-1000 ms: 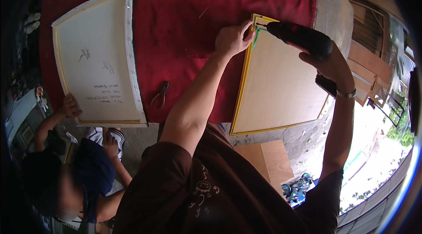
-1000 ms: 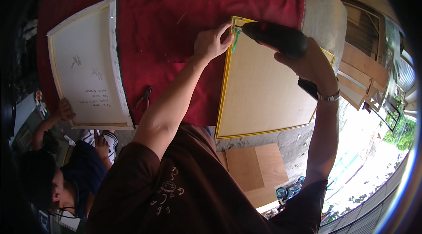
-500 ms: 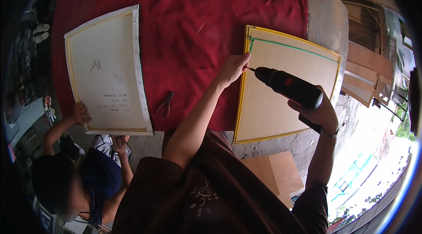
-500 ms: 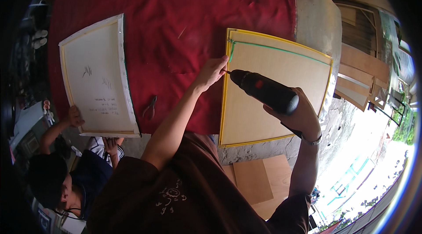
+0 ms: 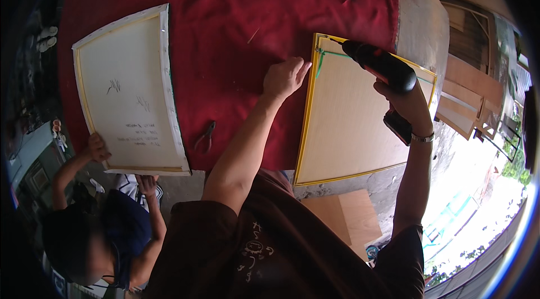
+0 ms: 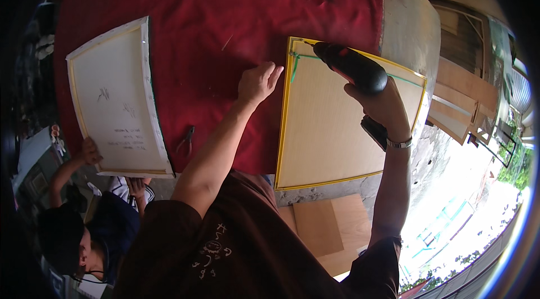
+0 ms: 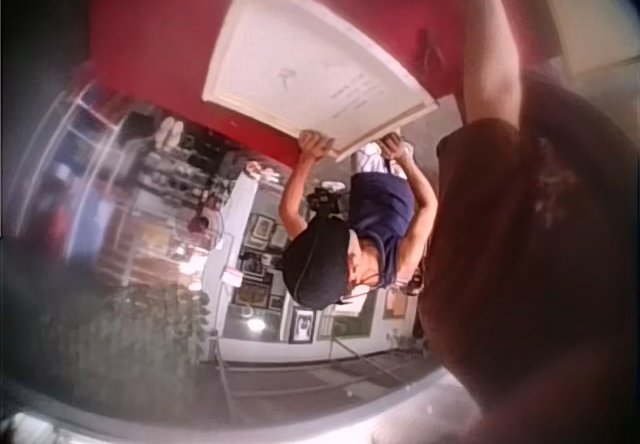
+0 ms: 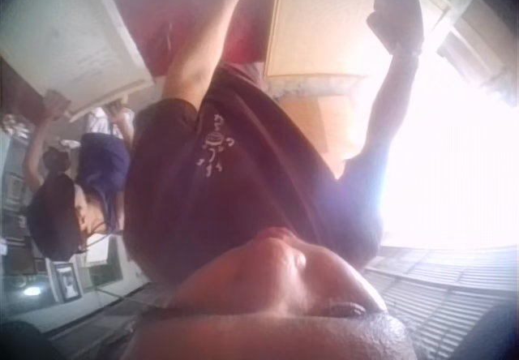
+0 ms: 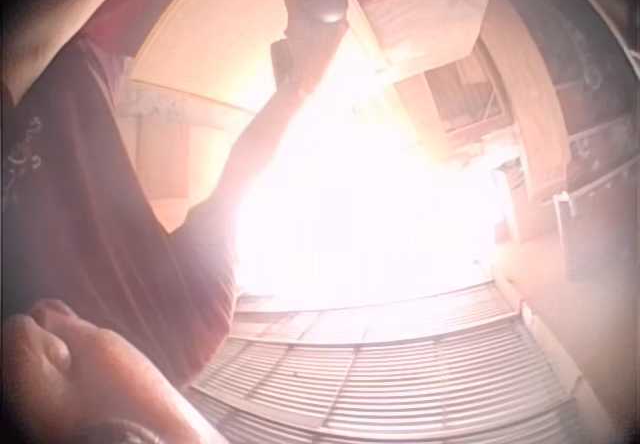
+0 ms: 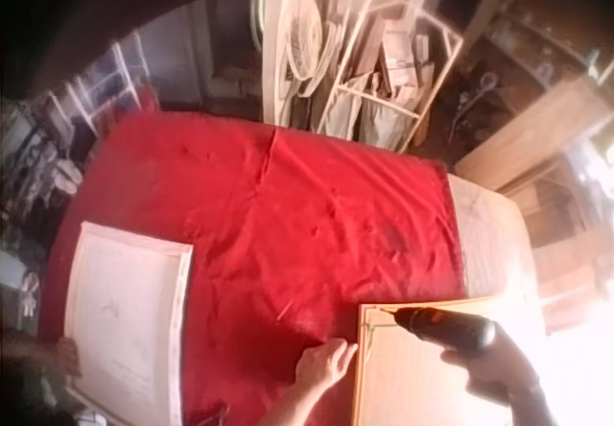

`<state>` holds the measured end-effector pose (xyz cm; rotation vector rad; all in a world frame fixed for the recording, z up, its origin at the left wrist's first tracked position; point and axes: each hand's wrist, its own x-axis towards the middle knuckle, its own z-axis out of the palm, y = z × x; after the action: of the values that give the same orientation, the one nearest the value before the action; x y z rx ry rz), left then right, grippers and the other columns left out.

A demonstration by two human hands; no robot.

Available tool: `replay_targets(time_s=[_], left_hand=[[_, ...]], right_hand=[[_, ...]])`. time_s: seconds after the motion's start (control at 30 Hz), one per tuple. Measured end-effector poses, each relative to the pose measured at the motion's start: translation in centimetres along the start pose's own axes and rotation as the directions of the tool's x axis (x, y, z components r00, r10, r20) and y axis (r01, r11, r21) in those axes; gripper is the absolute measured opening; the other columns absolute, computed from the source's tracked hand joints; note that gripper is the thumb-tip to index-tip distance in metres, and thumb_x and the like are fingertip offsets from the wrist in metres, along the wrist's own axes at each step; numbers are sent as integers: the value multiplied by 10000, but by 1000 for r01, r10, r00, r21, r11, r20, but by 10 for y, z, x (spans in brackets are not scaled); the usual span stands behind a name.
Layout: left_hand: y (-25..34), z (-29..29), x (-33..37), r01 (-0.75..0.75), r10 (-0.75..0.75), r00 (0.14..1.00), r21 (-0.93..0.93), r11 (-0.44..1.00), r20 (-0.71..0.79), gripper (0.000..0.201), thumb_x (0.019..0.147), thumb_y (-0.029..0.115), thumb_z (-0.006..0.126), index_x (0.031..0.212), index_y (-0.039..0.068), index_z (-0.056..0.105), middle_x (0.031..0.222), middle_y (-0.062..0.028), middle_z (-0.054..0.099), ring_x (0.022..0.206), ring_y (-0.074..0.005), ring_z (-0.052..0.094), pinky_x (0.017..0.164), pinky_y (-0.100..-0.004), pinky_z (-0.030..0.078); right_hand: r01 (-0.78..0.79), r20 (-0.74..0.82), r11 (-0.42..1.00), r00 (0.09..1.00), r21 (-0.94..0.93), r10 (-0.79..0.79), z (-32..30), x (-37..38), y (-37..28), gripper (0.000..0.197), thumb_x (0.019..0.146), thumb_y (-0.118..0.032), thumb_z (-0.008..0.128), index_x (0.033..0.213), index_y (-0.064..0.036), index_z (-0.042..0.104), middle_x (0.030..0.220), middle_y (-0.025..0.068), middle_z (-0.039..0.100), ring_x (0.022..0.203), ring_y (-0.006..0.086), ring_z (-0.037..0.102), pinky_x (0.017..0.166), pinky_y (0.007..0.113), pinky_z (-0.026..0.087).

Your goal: The person uses a power drill to drive screws into the corners of a yellow picture frame on a wooden table.

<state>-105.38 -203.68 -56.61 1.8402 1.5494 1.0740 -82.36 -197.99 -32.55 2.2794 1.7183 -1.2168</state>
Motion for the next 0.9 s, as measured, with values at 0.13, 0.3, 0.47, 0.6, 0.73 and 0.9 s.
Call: replay_targets(time_s=[0.13, 0.3, 0.47, 0.6, 0.73, 0.9], left_hand=[[-1, 4, -2, -98, 101, 994, 68, 993, -41, 242, 932, 354, 707, 991, 123, 674, 700, -38, 631, 527, -240, 633, 451, -364, 524], [-2, 2, -1, -121, 117, 992, 136, 983, 35, 494, 839, 454, 779, 1263, 221, 677, 646, -4, 541, 477, -178, 566, 457, -321, 525], [-4, 4, -1, -128, 123, 992, 145, 981, 42, 519, 830, 467, 781, 1286, 244, 672, 630, -9, 512, 464, -166, 540, 451, -320, 515], [-3, 5, -2, -113, 110, 993, 142, 983, 33, 510, 832, 472, 778, 1282, 257, 674, 622, -10, 504, 461, -170, 539, 447, -328, 510], [-3, 5, -3, -111, 108, 994, 140, 984, 32, 504, 831, 469, 779, 1276, 257, 676, 615, -10, 502, 461, -177, 542, 446, -335, 509], [-3, 5, -3, -109, 105, 994, 150, 983, 35, 499, 830, 461, 782, 1271, 253, 677, 614, -12, 510, 457, -187, 545, 444, -340, 511]], right_hand=[[-49, 5, 997, 999, -57, 49, 1, 6, -8, 489, 789, -272, 821, 1173, -18, 656, 744, 64, 681, 539, 125, 622, 501, 305, 511], [-17, -10, 996, 1000, -92, 16, -1, 13, -4, 498, 789, -304, 825, 1161, -15, 665, 747, 81, 691, 545, 136, 637, 514, 314, 518], [-20, 14, 993, 1000, -116, 22, -3, 18, -5, 486, 790, -297, 825, 1150, -11, 666, 726, 82, 687, 530, 138, 633, 506, 314, 514], [-53, 16, 995, 998, -90, 54, -2, 16, -15, 474, 796, -284, 822, 1148, -10, 661, 705, 69, 679, 511, 137, 621, 500, 307, 509], [-36, 36, 996, 999, -80, 39, -3, 18, -8, 480, 798, -283, 824, 1153, -9, 654, 715, 64, 680, 505, 130, 614, 492, 301, 504], [-59, 61, 986, 996, -155, 69, -7, 26, -4, 510, 778, -298, 842, 1153, -12, 648, 759, 112, 700, 564, 191, 659, 541, 338, 528]])
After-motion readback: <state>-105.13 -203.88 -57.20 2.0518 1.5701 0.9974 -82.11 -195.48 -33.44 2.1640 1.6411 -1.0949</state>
